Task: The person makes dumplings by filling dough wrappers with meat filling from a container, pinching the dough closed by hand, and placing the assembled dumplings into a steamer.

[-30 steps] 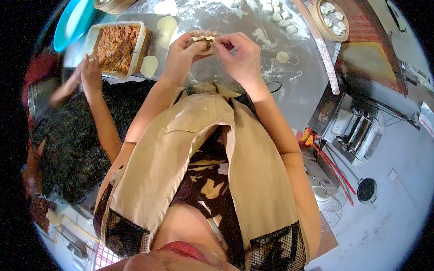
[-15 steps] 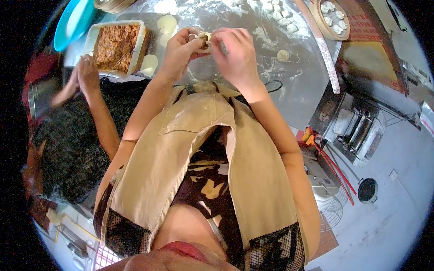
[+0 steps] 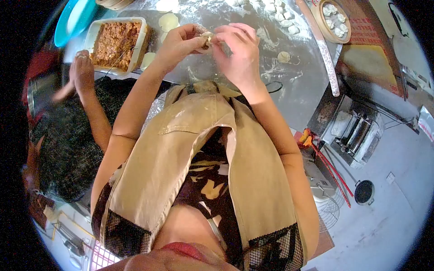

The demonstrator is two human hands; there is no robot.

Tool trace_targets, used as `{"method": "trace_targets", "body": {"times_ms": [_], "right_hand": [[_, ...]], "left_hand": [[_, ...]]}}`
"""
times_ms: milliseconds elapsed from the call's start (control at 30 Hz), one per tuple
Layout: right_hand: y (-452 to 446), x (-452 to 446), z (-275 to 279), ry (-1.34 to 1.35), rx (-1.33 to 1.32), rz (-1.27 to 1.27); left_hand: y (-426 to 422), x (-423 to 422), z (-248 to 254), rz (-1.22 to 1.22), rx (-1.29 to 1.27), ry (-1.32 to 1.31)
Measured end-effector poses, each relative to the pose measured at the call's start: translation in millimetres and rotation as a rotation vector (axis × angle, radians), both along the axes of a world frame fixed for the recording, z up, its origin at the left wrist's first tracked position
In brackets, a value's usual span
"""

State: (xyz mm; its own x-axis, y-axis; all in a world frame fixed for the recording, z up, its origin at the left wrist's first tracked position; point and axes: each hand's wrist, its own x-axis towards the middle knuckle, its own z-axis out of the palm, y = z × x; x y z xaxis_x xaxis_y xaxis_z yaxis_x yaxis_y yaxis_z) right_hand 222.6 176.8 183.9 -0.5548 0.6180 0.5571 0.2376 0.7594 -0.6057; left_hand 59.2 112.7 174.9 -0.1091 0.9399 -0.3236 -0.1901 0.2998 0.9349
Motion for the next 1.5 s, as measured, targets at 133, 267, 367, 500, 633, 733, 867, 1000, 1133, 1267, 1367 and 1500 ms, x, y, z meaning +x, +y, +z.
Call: {"method": "trace_targets", "body": {"times_ms": [133,267,367,500,633,733,867,1000,1133,1267,1367,1500], "right_hand": [[-1.9,1.1,-1.2,-0.038,-0.028,-0.016],[0.6,-0.2,-1.1,-0.031,-0.022,0.009],[-8.2,-0.5,1.7,0.162,-0.286,-0.122],[-10.1,-2.9,-12.3,0.292,-0.507,-0.163],[-10.1,-8.3,-14.8,0.356,-0.528,-0.165],[-7.1,-3.5,-9.7,0.217,-0.520,-0.176],[-6.2,-3.5,0.0,0.013,-0.136,-0.171],[3.0,-10.4,-1.9,0.054,0.015,-0.073],[-0.4,-9.8,-2.2,0.100,-0.023,-0.108],[6.0,-10.7,-2.6,0.027,0.000,-0.065],[-2.4,-7.6,3.8,0.027,-0.087,-0.081],[-0.2,-8.7,2.3,0.019,-0.001,-0.059]], "left_hand": [[2.8,-4.1,-1.9,-0.086,0.029,0.076],[6.5,-7.6,3.5,-0.188,0.039,0.263],[1.0,-1.9,5.2,-0.029,-0.010,-0.085],[-14.2,38.7,-10.9,0.119,0.248,-0.897],[-6.5,47.5,-6.5,0.346,0.118,-0.553],[-5.5,49.0,-5.9,0.410,0.132,-0.386],[-2.8,48.0,-3.8,0.496,0.123,-0.309],[-1.8,41.5,2.4,0.485,0.111,-0.283],[-2.3,37.4,6.2,0.456,0.062,-0.252],[-2.3,28.2,5.4,0.366,0.022,-0.176],[-2.3,21.3,7.5,0.293,0.009,-0.104],[-0.6,7.4,12.0,0.099,-0.061,0.091]]}}
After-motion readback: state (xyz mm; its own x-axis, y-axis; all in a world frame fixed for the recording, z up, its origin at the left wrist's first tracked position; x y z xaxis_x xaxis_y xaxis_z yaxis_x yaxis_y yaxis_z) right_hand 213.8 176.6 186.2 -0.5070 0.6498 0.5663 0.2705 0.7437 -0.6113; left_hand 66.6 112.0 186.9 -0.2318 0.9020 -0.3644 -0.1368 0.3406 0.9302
